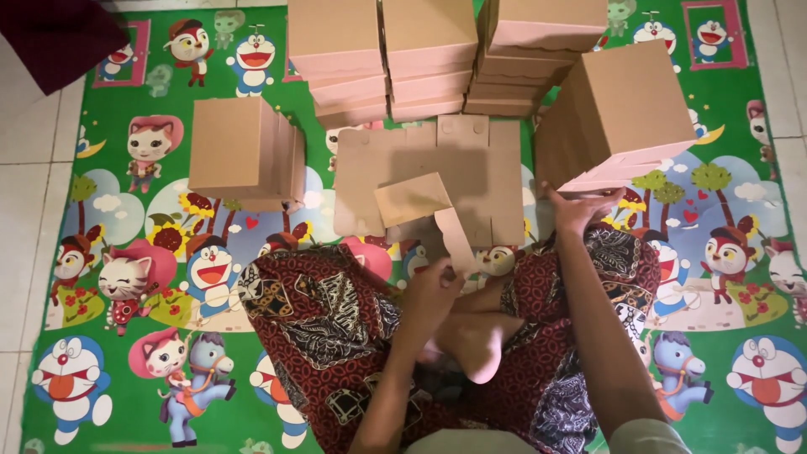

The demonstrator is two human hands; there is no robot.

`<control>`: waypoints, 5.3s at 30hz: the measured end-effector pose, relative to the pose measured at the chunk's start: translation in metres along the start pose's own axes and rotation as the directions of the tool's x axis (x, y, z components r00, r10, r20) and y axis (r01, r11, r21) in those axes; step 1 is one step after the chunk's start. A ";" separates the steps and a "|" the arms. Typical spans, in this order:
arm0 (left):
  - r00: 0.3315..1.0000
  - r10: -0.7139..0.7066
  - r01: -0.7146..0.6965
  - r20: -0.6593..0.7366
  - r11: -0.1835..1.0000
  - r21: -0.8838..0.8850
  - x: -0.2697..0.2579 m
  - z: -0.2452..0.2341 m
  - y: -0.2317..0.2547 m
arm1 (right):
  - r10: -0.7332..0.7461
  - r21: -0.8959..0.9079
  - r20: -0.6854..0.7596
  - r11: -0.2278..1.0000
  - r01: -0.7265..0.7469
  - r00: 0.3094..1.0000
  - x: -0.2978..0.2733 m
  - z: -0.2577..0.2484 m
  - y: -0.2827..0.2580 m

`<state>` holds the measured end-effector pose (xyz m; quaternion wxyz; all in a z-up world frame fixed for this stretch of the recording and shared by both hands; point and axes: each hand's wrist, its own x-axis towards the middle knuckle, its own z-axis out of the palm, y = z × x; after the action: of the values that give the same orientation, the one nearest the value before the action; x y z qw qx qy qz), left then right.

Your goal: Folding flat cardboard templates into small boxes and stacking them.

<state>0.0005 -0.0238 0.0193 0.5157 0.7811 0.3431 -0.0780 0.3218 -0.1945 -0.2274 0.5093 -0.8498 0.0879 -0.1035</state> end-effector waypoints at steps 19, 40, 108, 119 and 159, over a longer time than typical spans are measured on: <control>0.985 0.168 -0.110 0.045 0.801 -0.589 0.036 -0.067 -0.027 | -0.130 0.267 0.516 0.964 -0.015 0.847 -0.234 -0.072 -0.136; 0.891 -0.112 -0.421 -0.439 0.158 -0.893 0.239 -0.328 -0.326 | 0.019 -0.131 0.375 0.991 0.033 0.927 -0.224 -0.094 -0.133; 0.915 0.087 -0.389 -0.393 0.440 -0.809 0.058 0.034 -0.013 | -0.630 0.418 0.380 0.770 0.482 0.677 -0.204 -0.122 -0.286; 0.952 0.077 -0.302 -0.295 0.380 -0.874 0.053 0.025 -0.009 | -0.465 0.518 0.616 0.847 0.118 0.636 -0.183 -0.115 -0.258; 0.658 0.339 -0.507 -0.672 0.860 -0.062 0.105 -0.086 -0.007 | -0.435 0.283 0.525 0.900 0.332 0.732 -0.097 -0.036 -0.217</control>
<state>0.0551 0.0996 0.0029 0.4629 0.7483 0.3116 0.3586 0.2283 -0.0988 -0.0274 0.5495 -0.7936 -0.2569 0.0480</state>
